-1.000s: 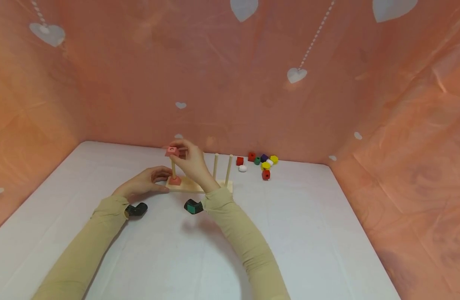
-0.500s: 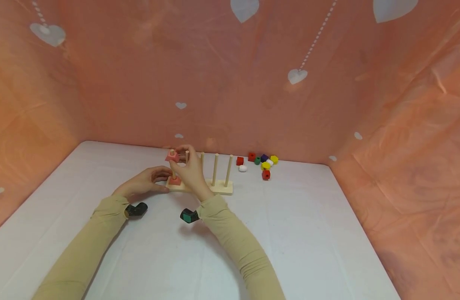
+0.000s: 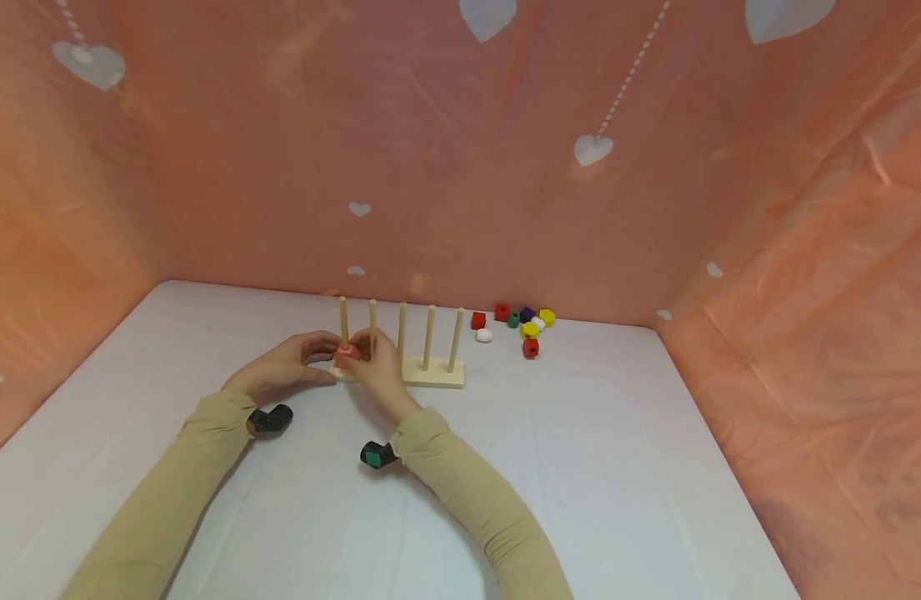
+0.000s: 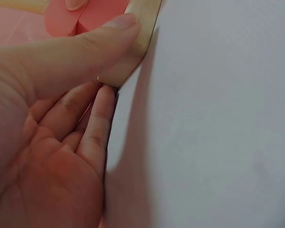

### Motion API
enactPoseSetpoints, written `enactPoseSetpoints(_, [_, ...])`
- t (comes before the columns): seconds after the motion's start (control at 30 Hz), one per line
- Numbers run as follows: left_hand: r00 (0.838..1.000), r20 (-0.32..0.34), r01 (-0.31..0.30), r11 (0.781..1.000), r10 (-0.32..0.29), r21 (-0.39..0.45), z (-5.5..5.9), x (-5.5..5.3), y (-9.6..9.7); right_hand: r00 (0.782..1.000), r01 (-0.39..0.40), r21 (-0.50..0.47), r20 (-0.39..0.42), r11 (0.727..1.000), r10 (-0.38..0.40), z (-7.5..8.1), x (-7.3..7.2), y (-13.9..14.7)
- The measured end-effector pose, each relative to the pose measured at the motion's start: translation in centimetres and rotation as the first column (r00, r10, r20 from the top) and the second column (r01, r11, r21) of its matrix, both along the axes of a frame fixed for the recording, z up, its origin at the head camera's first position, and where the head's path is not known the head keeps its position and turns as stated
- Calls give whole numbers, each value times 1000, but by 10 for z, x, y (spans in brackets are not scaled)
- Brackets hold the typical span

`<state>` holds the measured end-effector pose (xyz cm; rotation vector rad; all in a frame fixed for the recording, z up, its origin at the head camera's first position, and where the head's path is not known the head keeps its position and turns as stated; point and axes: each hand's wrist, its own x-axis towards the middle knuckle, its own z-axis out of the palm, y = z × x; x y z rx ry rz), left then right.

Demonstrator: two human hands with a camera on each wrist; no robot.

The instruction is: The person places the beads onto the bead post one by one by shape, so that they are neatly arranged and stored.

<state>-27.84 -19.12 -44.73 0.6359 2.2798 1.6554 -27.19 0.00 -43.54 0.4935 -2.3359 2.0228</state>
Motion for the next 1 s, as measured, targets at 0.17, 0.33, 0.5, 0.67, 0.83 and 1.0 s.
enactPoseSetpoints(0.17, [1000, 7, -7, 1000, 7, -1, 1, -2, 1, 1000, -13, -21, 6, 1000, 13, -1, 1, 0])
enactPoseSetpoints(0.33, [999, -33, -42, 999, 40, -34, 1, -5, 4, 1000, -27, -7, 3, 1000, 27, -1, -1, 0])
enactPoseSetpoints(0.5, [997, -18, -71, 997, 70, -10, 0, -5, 7, 999, -32, -2, 6, 999, 32, 0, 1, 1])
enactPoseSetpoints(0.67, [996, -24, -84, 996, 84, -9, -1, -3, 9, 997, -66, 74, -20, 995, 68, 7, 8, 9])
enactPoseSetpoints(0.83, [994, -63, -90, 994, 87, -55, -2, -1, 8, 992, -108, 239, -34, 965, 119, 8, 8, 24])
enactPoseSetpoints(1.0, [996, -58, -79, 994, 74, -71, 1, 0, 8, 976, -197, 298, -26, 934, 214, 20, 19, 43])
